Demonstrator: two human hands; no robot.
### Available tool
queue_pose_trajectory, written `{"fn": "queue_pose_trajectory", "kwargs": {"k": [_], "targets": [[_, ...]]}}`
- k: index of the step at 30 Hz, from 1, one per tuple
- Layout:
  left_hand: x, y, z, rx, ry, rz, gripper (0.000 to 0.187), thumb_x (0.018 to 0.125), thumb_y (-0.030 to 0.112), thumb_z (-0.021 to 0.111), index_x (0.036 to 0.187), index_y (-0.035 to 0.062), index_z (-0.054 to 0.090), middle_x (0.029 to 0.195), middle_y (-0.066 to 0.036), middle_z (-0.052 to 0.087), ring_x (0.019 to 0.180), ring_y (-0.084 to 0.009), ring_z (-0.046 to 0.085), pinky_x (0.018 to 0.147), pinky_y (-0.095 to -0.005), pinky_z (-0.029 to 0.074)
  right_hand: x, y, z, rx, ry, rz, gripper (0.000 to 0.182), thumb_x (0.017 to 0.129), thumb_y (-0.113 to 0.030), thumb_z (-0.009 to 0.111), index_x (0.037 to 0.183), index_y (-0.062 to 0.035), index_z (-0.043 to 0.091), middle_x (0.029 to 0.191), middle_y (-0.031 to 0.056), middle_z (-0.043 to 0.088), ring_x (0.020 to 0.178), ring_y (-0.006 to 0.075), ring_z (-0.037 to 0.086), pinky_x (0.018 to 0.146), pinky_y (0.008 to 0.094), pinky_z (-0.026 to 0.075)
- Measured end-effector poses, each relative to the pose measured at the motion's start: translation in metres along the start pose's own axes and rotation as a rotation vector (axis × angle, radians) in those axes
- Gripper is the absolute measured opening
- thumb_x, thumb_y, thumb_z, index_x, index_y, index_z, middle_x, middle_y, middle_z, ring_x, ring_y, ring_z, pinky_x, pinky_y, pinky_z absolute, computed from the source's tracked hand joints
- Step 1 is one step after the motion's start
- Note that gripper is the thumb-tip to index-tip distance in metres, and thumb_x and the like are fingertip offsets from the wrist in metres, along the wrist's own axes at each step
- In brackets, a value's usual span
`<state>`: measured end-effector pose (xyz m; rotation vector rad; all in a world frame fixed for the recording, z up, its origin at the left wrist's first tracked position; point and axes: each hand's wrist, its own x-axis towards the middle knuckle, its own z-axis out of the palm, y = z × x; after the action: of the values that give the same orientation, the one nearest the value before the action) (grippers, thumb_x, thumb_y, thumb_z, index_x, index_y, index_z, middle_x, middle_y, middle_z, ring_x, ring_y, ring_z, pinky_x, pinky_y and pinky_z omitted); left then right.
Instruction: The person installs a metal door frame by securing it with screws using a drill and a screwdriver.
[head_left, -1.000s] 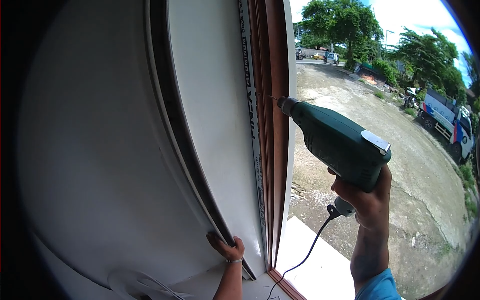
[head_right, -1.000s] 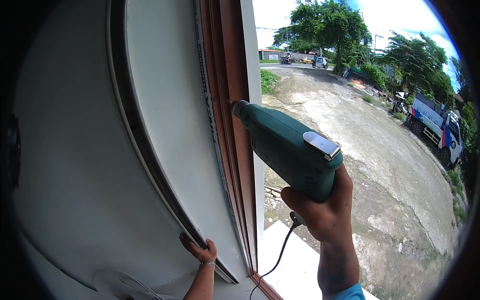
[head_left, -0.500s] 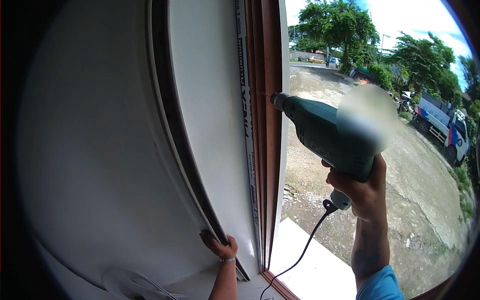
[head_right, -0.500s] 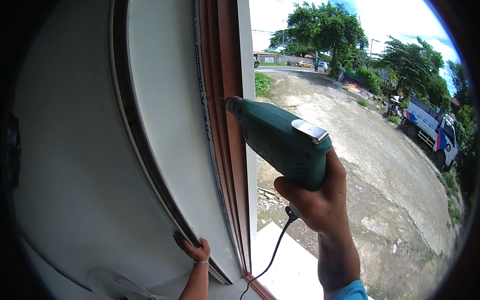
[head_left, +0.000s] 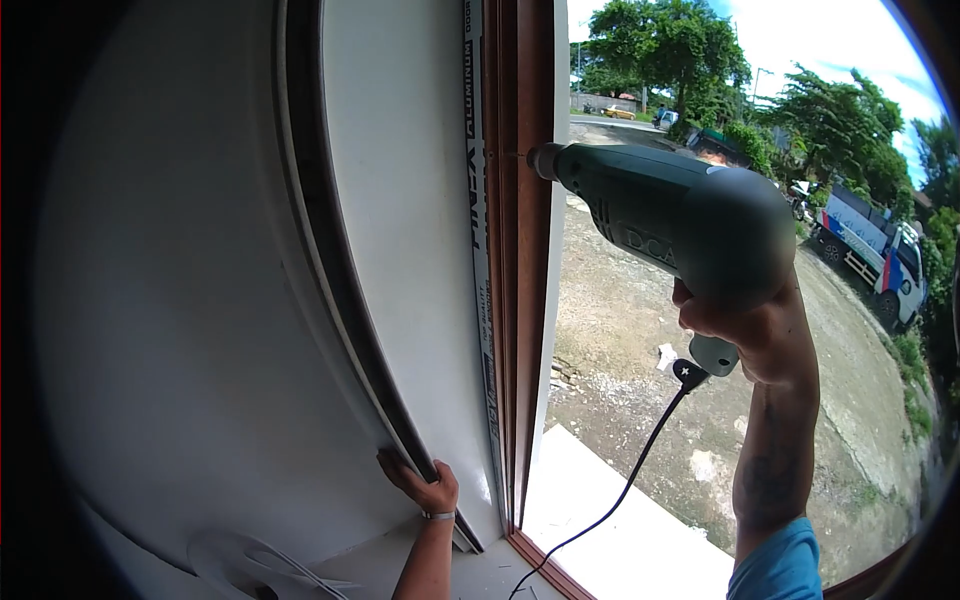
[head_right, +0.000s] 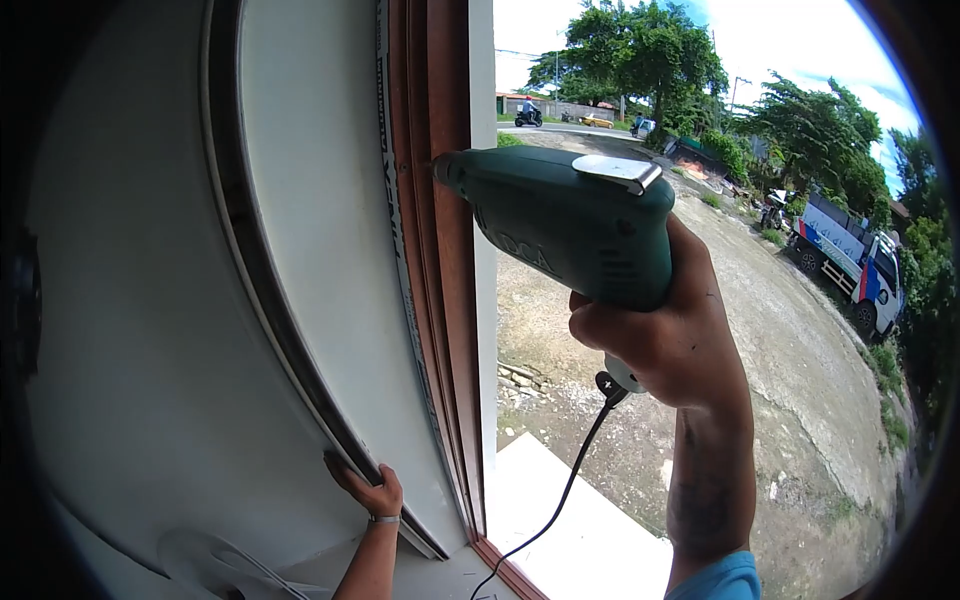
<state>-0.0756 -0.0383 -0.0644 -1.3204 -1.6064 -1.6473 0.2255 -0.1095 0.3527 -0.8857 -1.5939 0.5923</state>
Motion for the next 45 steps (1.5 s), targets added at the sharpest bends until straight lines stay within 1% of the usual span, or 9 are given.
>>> {"fn": "queue_pose_trajectory", "kwargs": {"k": [9,14,20,25,27,28,32,34,45], "targets": [[0.000,-0.003,-0.001,-0.049,-0.032,0.000,0.082,0.076,0.013,0.056,0.146,-0.0050,0.017,0.149,-0.033,0.017,0.138,-0.0501,0.018,0.111,-0.0597,0.016,-0.012,-0.001,0.031,-0.090,0.050,-0.310,0.062,0.060,0.006,0.058,0.122,0.0021,0.053,0.101,0.0097,0.063,0.093,0.0152,0.060,0.083,0.0276,0.047],[0.003,-0.002,-0.002,-0.041,-0.042,-0.003,0.081,0.077,0.014,0.056,0.146,-0.0048,0.018,0.149,-0.033,0.018,0.138,-0.0501,0.019,0.110,-0.0597,0.017,0.005,0.001,-0.005,-0.023,-0.042,0.038,0.061,0.060,0.006,0.063,0.119,0.0026,0.054,0.089,0.0078,0.063,0.078,0.0135,0.062,0.068,0.0267,0.050],[0.004,-0.001,-0.004,-0.042,-0.016,0.002,0.080,0.076,0.013,0.056,0.145,-0.0050,0.021,0.148,-0.033,0.021,0.137,-0.0502,0.022,0.109,-0.0596,0.019,-0.010,0.003,0.028,-0.607,-0.069,-0.565,0.080,0.061,-0.006,0.068,0.137,-0.0008,0.043,0.118,0.0131,0.061,0.107,0.0208,0.059,0.097,0.0328,0.044],[0.005,0.002,-0.003,-0.033,-0.005,-0.012,0.081,0.074,0.013,0.057,0.145,-0.0054,0.023,0.148,-0.032,0.023,0.136,-0.0492,0.023,0.109,-0.0589,0.021,0.003,-0.011,0.008,-0.177,-0.067,-0.211,0.074,0.058,0.003,0.060,0.131,-0.0021,0.049,0.111,0.0091,0.062,0.096,0.0138,0.058,0.084,0.0262,0.046],[-0.001,0.003,-0.004,-0.031,-0.019,-0.033,0.081,0.073,0.013,0.057,0.145,-0.0056,0.023,0.148,-0.032,0.023,0.136,-0.0498,0.023,0.109,-0.0594,0.021,0.000,0.017,0.020,-0.093,-0.059,-0.291,0.075,0.059,0.003,0.061,0.132,-0.0033,0.047,0.116,0.0130,0.061,0.104,0.0159,0.058,0.087,0.0284,0.046],[0.001,-0.001,-0.003,-0.031,-0.033,-0.033,0.081,0.073,0.013,0.057,0.145,-0.0059,0.024,0.148,-0.032,0.023,0.136,-0.0503,0.023,0.109,-0.0599,0.021,0.007,0.036,0.035,-0.321,0.003,-0.529,0.076,0.058,0.002,0.060,0.133,-0.0050,0.046,0.109,0.0192,0.064,0.099,0.0248,0.065,0.085,0.0338,0.050],[0.000,-0.013,0.002,-0.032,0.031,0.087,0.079,0.074,0.014,0.058,0.143,-0.0074,0.026,0.146,-0.033,0.025,0.134,-0.0526,0.025,0.107,-0.0620,0.023,-0.010,0.001,0.052,-0.777,-0.007,-0.595,0.078,0.057,0.000,0.058,0.133,-0.0097,0.047,0.088,0.0223,0.067,0.076,0.0403,0.068,0.074,0.0432,0.054],[0.001,-0.010,0.000,-0.045,0.031,0.065,0.079,0.074,0.014,0.059,0.143,-0.0073,0.027,0.146,-0.033,0.026,0.133,-0.0527,0.026,0.107,-0.0624,0.024,0.004,-0.027,0.037,-0.709,-0.127,-0.536,0.078,0.059,0.004,0.059,0.135,-0.0055,0.047,0.115,0.0159,0.064,0.108,0.0260,0.063,0.093,0.0365,0.048],[0.001,-0.010,-0.001,-0.034,0.004,0.069,0.082,0.072,0.012,0.057,0.145,-0.0062,0.023,0.148,-0.032,0.023,0.136,-0.0506,0.024,0.108,-0.0603,0.022,0.054,-0.042,-0.023,-0.030,-0.209,0.122,0.056,0.063,-0.010,0.064,0.117,0.0030,0.053,0.082,0.0147,0.066,0.059,0.0183,0.061,0.053,0.0323,0.052]]}}
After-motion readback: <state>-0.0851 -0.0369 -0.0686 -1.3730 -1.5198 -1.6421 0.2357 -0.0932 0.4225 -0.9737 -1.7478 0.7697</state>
